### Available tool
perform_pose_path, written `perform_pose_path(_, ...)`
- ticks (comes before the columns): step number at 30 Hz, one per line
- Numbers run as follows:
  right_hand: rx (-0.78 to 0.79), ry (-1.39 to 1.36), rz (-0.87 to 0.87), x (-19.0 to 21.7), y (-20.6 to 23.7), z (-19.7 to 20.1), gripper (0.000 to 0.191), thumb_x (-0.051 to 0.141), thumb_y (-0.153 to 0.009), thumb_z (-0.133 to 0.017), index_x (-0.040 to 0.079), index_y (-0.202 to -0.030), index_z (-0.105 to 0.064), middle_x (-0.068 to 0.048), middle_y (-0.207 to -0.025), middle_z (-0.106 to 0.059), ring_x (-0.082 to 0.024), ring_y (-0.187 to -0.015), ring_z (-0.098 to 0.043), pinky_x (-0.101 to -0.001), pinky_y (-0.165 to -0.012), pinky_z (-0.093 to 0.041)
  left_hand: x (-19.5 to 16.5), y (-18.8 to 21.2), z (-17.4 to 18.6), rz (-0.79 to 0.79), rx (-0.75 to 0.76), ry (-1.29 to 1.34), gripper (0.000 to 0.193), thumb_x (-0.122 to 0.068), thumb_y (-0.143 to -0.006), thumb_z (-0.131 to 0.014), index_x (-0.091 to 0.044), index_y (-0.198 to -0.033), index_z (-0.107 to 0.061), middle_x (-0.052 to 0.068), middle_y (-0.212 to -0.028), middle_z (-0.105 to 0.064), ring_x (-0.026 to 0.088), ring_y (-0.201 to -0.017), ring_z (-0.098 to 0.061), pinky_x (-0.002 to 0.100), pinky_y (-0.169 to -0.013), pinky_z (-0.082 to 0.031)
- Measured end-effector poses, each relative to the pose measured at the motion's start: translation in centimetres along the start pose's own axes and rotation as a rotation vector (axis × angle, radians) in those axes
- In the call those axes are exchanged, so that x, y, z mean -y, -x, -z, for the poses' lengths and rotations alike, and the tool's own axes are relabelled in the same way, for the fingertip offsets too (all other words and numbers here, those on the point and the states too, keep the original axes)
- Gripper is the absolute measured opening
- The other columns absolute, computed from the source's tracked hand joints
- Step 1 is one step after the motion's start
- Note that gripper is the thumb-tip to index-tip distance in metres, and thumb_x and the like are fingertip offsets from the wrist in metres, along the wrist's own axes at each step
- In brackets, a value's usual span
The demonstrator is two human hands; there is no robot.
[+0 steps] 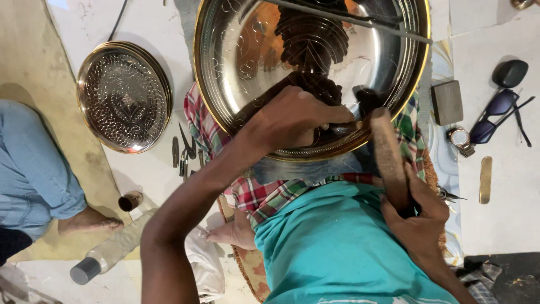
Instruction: The person sits on the floor and repeatedly hammers a small metal piece placed on a large decorative metal plate. They hold the piece with one hand and strike it with a wooden mallet in the other hand.
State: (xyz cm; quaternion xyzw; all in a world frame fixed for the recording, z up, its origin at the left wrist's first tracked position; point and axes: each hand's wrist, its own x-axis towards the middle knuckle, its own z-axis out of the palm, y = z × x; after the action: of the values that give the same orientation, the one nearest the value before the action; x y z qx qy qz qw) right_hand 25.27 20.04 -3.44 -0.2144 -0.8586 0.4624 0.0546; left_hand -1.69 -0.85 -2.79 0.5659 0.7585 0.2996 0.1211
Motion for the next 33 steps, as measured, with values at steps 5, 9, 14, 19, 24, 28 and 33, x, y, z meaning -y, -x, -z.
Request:
perform_pose_path(5, -0.08, -0.014, 0.131, -1.0, 0.9, -0.3, 0.063, 0.003, -0.078, -0.081, -0.005, -0.138, -0.063, -0.02, -0.117, -0.072, -0.021, -0.101, -0.071, -0.0285, -0.088, -0.056, 0.4, -0.9, 1.0, -0.106, 0.046, 0.15, 0.04, -0.01, -0.097, -0.05, -0.012, -0.13, -0.071, 0.009, -0.049, -0.05, 0.019, -0.038, -0.037, 0.039, -0.039, -0.029)
perform_pose_path(9, -0.205, 0.058, 0.278, -1.6, 0.9, -0.4, 0.061, 0.004, -0.08, -0.083, -0.006, -0.135, -0.06, -0.021, -0.11, -0.069, -0.024, -0.097, -0.069, -0.03, -0.082, -0.055, 0.0, -1.5, 2.0, -0.145, 0.049, 0.19, 0.048, -0.008, -0.088, -0.048, -0.012, -0.131, -0.071, 0.009, -0.055, -0.052, 0.019, -0.041, -0.041, 0.039, -0.041, -0.031)
perform_pose_path(14, -0.154, 0.063, 0.103, -1.5, 0.5, -0.5, 0.061, -0.002, -0.079, -0.077, -0.004, -0.138, -0.063, -0.019, -0.109, -0.068, -0.022, -0.088, -0.067, -0.0295, -0.078, -0.053, -0.3, -1.5, 2.8, -0.17, 0.018, 0.184, 0.049, -0.01, -0.079, -0.057, -0.014, -0.126, -0.069, 0.015, -0.062, -0.056, 0.027, -0.048, -0.048, 0.042, -0.047, -0.037)
perform_pose_path(19, -0.093, -0.056, 0.157, -0.3, -0.4, 0.2, 0.068, -0.003, -0.079, -0.071, -0.004, -0.146, -0.058, -0.019, -0.123, -0.067, -0.019, -0.096, -0.067, -0.0254, -0.082, -0.053, -1.1, -0.5, 2.2, -0.058, -0.006, 0.043, 0.055, 0.004, -0.079, -0.063, -0.021, -0.127, -0.067, 0.013, -0.068, -0.065, 0.03, -0.058, -0.06, 0.043, -0.051, -0.043)
perform_pose_path(24, -0.115, -0.085, 0.111, 1.5, -2.1, 0.8, 0.058, -0.004, -0.087, -0.075, -0.005, -0.143, -0.059, -0.017, -0.118, -0.069, -0.016, -0.103, -0.065, -0.0252, -0.094, -0.052, -2.1, -0.3, 1.3, 0.21, 0.132, -0.015, 0.069, 0.014, -0.072, -0.06, -0.022, -0.129, -0.067, 0.003, -0.065, -0.069, 0.015, -0.047, -0.06, 0.033, -0.039, -0.044)
perform_pose_path(28, 0.032, -0.061, 0.226, 2.7, -4.3, 2.1, 0.069, -0.006, -0.079, -0.069, 0.0, -0.147, -0.06, -0.017, -0.12, -0.068, -0.017, -0.1, -0.069, -0.0258, -0.089, -0.055, -3.8, 1.5, 1.8, 0.39, 0.035, 0.023, 0.062, 0.012, -0.075, -0.063, -0.019, -0.129, -0.067, 0.0, -0.062, -0.065, 0.018, -0.043, -0.055, 0.034, -0.037, -0.04)
perform_pose_path(33, 0.229, -0.009, 0.176, 3.3, -8.4, 5.1, 0.076, -0.006, -0.071, -0.072, 0.002, -0.146, -0.06, -0.017, -0.106, -0.068, -0.018, -0.082, -0.066, -0.0279, -0.068, -0.052, -4.8, 2.7, 1.1, 0.296, -0.36, 0.1, 0.064, 0.009, -0.068, -0.063, -0.01, -0.13, -0.063, 0.009, -0.08, -0.066, 0.02, -0.062, -0.062, 0.036, -0.055, -0.049)
